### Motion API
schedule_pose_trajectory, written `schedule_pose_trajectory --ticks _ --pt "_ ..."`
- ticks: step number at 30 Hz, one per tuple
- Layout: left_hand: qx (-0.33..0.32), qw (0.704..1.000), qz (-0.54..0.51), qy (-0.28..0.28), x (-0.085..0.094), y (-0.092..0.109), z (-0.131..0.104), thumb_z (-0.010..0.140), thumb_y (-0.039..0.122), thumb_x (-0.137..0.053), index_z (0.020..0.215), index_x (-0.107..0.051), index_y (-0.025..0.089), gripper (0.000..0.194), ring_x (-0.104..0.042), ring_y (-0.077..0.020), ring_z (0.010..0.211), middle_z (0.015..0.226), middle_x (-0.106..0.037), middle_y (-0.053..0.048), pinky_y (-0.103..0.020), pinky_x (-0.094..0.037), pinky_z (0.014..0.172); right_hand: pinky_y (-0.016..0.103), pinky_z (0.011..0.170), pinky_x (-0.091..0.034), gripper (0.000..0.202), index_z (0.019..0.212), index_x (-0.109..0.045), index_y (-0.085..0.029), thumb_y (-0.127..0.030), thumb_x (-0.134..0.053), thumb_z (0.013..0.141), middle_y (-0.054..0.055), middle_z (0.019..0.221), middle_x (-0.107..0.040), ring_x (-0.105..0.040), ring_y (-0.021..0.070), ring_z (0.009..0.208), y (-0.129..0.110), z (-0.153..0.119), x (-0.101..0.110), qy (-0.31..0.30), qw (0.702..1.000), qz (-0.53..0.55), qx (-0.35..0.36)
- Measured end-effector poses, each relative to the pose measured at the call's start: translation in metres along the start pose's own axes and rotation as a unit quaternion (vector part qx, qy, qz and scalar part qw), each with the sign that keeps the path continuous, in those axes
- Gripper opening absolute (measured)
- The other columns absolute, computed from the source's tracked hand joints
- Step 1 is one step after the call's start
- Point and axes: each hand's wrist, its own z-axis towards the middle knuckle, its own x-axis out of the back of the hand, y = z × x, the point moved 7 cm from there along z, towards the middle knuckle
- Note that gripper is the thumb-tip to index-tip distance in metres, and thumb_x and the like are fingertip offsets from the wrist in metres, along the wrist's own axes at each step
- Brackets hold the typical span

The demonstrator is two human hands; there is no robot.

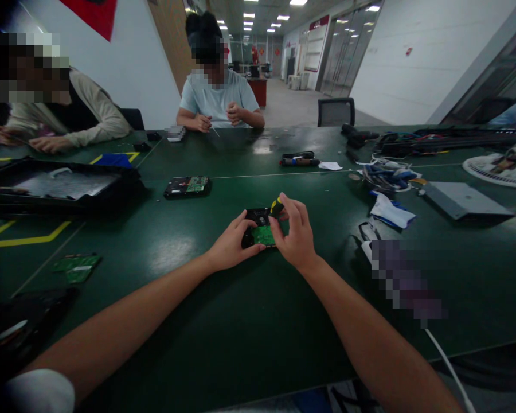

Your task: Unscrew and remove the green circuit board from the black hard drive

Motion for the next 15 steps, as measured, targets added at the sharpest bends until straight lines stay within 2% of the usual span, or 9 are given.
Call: schedule_pose_trajectory --ticks 3,10,15 --pt "0.001 1.0 0.0 -0.001 0.0 -0.0002 -0.0001 0.085 0.057 -0.075 0.129 -0.057 0.021 0.06 -0.022 -0.0365 0.161 0.163 -0.042 -0.021 -0.057 -0.036 0.122 0.045 0.083 -0.067 0.07 0.16 -0.033 -0.03 -0.021 -0.061 0.097 0.014 0.135 -0.058 -0.068 0.0228 0.097 -0.0007 0.0004 -0.0013 -0.01 1.0 0.006 0.001" --pt "-0.001 1.0 0.003 0.003 -0.0008 -0.0012 -0.0001 0.085 0.058 -0.074 0.134 -0.056 0.02 0.064 -0.024 -0.0367 0.16 0.162 -0.042 -0.021 -0.057 -0.036 0.123 0.041 0.075 -0.068 0.071 0.159 -0.036 -0.033 -0.02 -0.065 0.095 0.012 0.134 -0.058 -0.067 0.025 0.105 -0.0034 0.0026 0.001 -0.005 1.0 0.012 0.013" --pt "-0.005 1.0 0.008 0.002 -0.0013 -0.001 -0.0006 0.086 0.058 -0.074 0.137 -0.057 0.023 0.064 -0.025 -0.0382 0.16 0.166 -0.035 -0.021 -0.058 -0.037 0.122 0.044 0.079 -0.068 0.071 0.16 -0.034 -0.032 -0.019 -0.062 0.097 0.014 0.139 -0.057 -0.067 0.0264 0.109 -0.0032 0.002 0.0008 -0.004 1.0 0.013 0.015"
